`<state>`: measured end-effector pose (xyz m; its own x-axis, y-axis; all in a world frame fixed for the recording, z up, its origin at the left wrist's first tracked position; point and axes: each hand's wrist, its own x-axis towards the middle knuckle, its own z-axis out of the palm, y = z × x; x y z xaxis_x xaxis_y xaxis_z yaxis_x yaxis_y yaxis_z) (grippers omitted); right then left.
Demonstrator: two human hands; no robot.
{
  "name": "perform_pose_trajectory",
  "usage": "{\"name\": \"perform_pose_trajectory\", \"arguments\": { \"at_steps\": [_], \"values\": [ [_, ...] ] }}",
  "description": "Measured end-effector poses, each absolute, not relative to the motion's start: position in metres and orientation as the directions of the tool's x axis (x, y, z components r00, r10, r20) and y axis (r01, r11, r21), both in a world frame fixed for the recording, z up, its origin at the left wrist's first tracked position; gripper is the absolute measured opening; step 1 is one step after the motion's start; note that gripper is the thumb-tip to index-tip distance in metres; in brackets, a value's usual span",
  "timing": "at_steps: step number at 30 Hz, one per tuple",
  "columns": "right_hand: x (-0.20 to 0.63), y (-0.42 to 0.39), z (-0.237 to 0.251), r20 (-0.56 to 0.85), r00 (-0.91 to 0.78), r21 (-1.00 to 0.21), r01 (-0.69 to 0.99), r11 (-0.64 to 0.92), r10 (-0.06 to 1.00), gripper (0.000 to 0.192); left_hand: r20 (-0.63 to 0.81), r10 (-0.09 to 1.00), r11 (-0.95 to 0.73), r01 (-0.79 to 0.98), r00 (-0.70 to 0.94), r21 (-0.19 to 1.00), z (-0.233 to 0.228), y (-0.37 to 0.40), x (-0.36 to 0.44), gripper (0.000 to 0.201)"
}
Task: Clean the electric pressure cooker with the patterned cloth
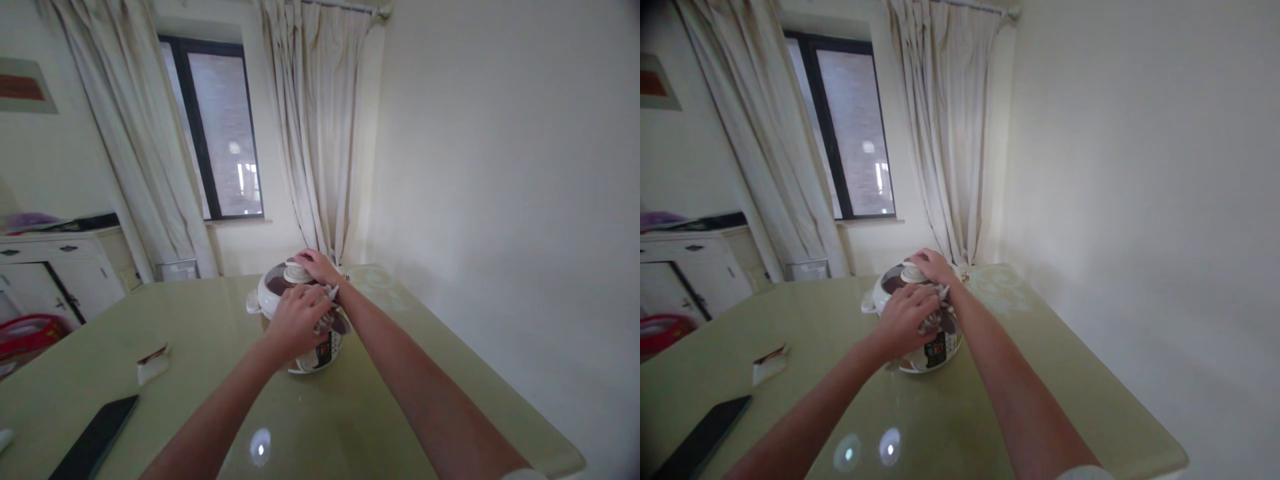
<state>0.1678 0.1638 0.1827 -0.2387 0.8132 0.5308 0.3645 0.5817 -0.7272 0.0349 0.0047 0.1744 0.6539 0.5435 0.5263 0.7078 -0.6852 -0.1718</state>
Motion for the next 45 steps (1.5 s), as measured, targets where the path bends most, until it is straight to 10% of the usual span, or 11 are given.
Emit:
{"name": "perform_pose_trajectory", "arguments": {
  "at_steps": [4,8,14,21,32,39,42,45],
  "values": [
    [0.170,0.165,0.179,0.514,-0.241,-0.766,0.303,0.567,0.823,0.024,0.475,0.314,-0.787,0.506,0.822,-0.354,0.148,0.008,0.055,0.018],
    [0.173,0.166,0.178,0.520,-0.236,-0.758,0.316,0.570,0.821,0.024,0.564,0.260,-0.831,0.479,0.783,-0.282,0.141,0.018,0.038,0.029],
    [0.174,0.165,0.181,0.519,-0.266,-0.733,0.351,0.583,0.813,0.023,0.757,0.581,-0.720,0.622,0.298,0.308,0.168,0.058,-0.023,0.031],
    [0.172,0.157,0.184,0.526,-0.203,-0.730,0.389,0.561,0.826,0.024,0.488,0.872,-0.352,0.677,-0.012,0.646,0.194,0.125,-0.068,0.036],
    [0.170,0.163,0.183,0.531,-0.166,-0.766,0.325,0.554,0.831,0.036,0.833,0.554,-0.466,0.827,-0.005,0.315,0.122,0.027,-0.027,0.023],
    [0.172,0.164,0.181,0.532,-0.169,-0.762,0.331,0.556,0.830,0.033,0.913,0.119,-0.605,0.758,0.389,-0.244,0.058,0.010,0.031,0.026],
    [0.172,0.163,0.181,0.538,-0.166,-0.758,0.333,0.560,0.826,0.031,0.907,0.094,-0.671,0.699,0.411,-0.247,0.040,0.020,0.010,0.028],
    [0.172,0.161,0.182,0.537,-0.152,-0.753,0.359,0.552,0.830,0.030,0.949,0.238,-0.668,0.745,0.208,0.005,0.011,0.022,-0.010,0.031]
  ]
}}
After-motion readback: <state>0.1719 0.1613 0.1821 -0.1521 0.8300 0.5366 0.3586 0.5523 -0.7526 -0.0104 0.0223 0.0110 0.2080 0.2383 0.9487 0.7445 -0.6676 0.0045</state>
